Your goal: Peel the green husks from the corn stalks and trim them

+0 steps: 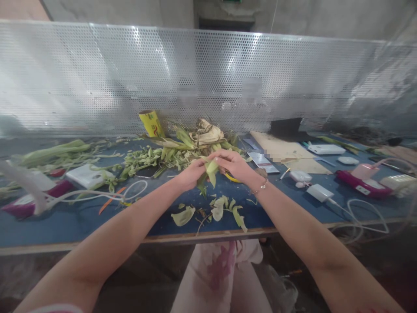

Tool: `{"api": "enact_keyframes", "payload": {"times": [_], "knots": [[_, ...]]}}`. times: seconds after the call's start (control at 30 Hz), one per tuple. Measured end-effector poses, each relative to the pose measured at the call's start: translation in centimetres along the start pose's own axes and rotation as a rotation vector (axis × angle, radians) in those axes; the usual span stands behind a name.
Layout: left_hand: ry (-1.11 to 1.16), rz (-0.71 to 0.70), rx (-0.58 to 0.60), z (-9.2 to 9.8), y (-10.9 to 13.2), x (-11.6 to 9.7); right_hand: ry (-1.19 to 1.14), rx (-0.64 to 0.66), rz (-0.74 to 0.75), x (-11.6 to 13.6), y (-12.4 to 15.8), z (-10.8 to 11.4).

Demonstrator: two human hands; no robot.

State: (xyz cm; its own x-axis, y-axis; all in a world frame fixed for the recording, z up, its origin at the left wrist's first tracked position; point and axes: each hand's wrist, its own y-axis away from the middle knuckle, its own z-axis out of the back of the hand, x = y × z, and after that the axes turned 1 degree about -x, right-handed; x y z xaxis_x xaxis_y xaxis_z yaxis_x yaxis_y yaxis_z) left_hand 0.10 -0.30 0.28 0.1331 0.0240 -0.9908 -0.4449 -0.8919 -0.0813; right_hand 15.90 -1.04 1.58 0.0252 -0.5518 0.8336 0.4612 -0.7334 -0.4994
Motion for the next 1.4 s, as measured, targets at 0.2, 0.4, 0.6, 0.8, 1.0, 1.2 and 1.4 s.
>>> {"api": "enact_keyframes", "payload": {"times": [0.2, 0.4, 0.6, 0.8, 1.0, 1.2, 1.4], "knots": [[0.005, -0.01, -0.021, 0.1, 0.0, -0.1, -0.193, -0.075, -0.054, -0.4, -0.2, 0.2], [-0.009, -0.026, -0.01, 0.2, 0.1, -0.3, -0.392, -0.095, -0.108, -1.2, -0.4, 0.6], [-0.081, -0.082, -0.013, 0.6, -0.3, 0.2, -0.361, -0.094, -0.096, -1.6, -0.4, 0.8], [-0.118, -0.071, -0.042, 0.5, -0.3, 0.2, -0.215, -0.11, -0.056, -1.8, -0.4, 0.8], [-0.189, -0.071, -0.084, 0.7, -0.4, 0.3, -0.058, -0.131, -0.083, -1.3, -0.4, 0.7], [-0.199, -0.022, -0.104, 0.6, -0.3, -0.2, -0.109, -0.124, -0.149, -2.0, -0.7, 0.7], [-0.143, 0.011, -0.094, 0.7, -0.3, -0.2, -0.196, -0.169, -0.213, -1.6, -0.8, 0.6]]}}
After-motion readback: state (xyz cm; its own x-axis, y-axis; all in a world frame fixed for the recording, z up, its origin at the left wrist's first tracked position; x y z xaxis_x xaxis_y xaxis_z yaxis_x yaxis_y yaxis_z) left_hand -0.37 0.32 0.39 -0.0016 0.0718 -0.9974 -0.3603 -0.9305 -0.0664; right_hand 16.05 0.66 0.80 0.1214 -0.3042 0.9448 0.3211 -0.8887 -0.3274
